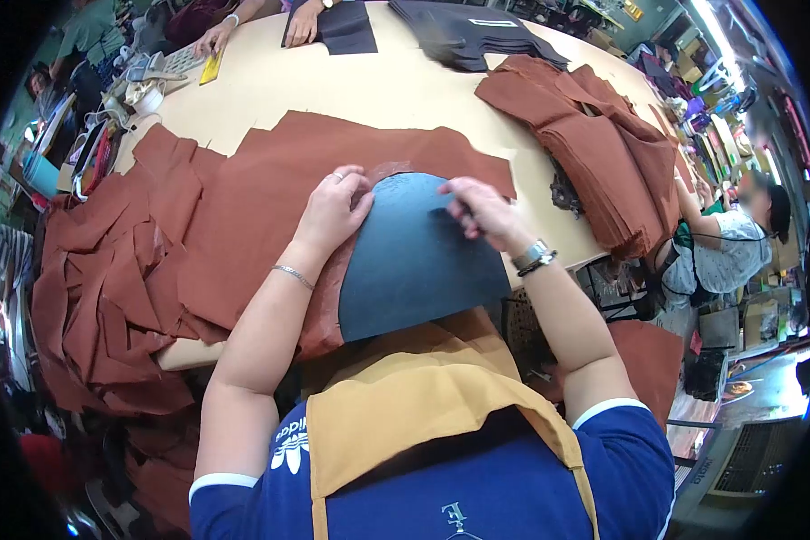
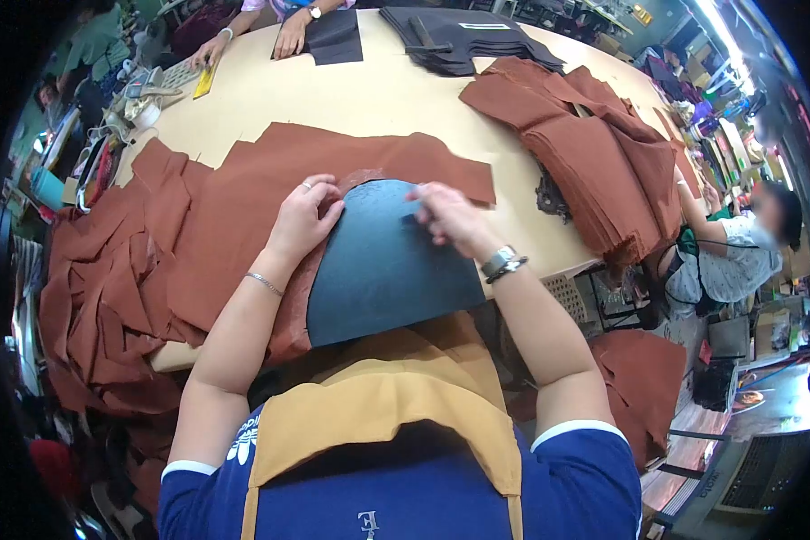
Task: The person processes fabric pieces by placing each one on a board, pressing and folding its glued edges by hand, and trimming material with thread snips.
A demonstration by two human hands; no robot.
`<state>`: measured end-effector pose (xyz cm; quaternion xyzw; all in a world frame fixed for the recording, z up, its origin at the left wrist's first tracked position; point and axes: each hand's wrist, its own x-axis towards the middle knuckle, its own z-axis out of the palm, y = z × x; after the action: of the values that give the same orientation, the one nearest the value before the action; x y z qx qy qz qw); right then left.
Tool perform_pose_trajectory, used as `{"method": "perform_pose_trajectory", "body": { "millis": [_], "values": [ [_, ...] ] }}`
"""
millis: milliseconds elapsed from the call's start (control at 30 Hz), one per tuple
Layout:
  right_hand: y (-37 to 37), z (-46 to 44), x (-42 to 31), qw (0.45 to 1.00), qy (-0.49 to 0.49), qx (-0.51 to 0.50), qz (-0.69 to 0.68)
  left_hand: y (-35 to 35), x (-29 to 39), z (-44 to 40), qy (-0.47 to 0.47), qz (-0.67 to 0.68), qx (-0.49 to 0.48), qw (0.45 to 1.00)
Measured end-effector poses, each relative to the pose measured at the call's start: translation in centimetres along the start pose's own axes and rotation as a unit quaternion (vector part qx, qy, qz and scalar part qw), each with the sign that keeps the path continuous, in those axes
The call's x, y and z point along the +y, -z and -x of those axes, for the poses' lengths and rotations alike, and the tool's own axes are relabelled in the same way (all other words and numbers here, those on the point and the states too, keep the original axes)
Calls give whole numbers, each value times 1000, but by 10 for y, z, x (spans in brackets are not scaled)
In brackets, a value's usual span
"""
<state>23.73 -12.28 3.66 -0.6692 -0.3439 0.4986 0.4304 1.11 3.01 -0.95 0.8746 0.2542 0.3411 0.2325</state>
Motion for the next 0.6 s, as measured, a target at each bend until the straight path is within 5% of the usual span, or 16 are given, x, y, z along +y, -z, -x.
{"method": "perform_pose_trajectory", "body": {
  "millis": [67,333,600],
  "values": [
    [-28,-4,-5,993,-62,-87,-44,-2,2,0,4,0,44,999],
    [-52,-36,-16,949,-183,-153,-207,5,-3,-1,32,56,39,997],
    [-63,-55,-13,939,-170,-148,-259,8,-2,-2,41,91,48,994]
  ]
}}
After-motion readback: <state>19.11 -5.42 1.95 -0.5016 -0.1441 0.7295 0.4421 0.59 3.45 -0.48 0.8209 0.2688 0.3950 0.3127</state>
